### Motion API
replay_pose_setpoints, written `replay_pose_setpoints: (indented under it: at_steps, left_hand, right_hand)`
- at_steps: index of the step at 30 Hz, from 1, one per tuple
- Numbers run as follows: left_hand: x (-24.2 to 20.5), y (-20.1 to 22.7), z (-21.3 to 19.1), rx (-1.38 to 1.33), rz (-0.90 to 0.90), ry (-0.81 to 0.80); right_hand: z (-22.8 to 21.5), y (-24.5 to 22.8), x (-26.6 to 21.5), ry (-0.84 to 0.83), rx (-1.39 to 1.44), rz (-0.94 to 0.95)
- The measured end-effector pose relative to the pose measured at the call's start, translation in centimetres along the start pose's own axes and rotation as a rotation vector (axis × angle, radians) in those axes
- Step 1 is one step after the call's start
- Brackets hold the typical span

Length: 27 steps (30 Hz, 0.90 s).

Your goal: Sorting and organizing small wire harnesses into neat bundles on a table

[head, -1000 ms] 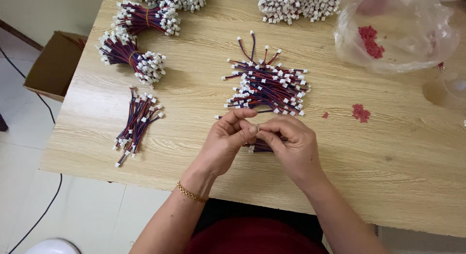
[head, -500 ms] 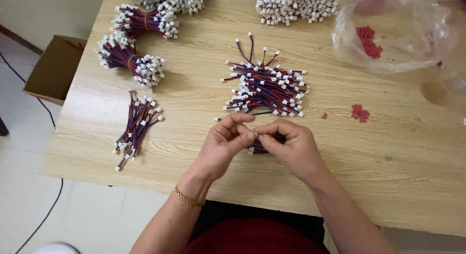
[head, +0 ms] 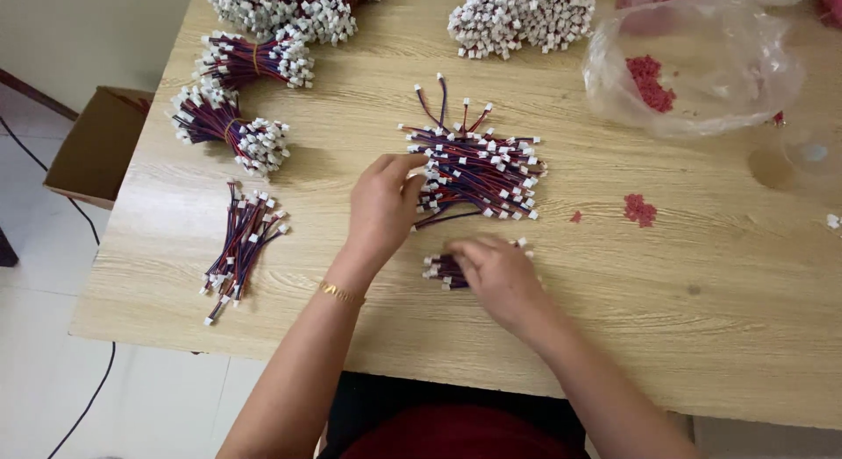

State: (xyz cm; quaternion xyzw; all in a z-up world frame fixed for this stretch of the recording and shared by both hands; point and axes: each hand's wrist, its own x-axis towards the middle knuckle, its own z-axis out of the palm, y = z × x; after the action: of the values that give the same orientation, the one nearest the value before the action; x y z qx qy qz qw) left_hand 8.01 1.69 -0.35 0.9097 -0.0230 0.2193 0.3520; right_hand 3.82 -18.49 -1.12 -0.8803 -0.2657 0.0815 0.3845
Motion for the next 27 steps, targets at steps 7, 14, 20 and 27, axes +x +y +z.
replay_pose_setpoints:
  at_steps: [7,14,20,27]
  left_hand:
    - [1.3,-2.2,3.3,0.105,-0.08,-0.132]
    - [1.5,-2.8,2.9,0.059,0.006,-0.11]
    - [1.3,1.6,-0.6,-0.256,-0.093,-0.035]
    - [0.4,2.9,-1.6,-0.825,-0.393,0.097]
  right_hand:
    - [-5.8,2.8,-2.1,0.355,0.026,0.117]
    - [-9.5,10.6,-3.8,0.416,-0.32,0.283]
    - [-8.8,10.3,-3.4,0.334,-0.358,0.302]
    - [-8.8,9.3,-3.4,0.332,-0.405,0.312]
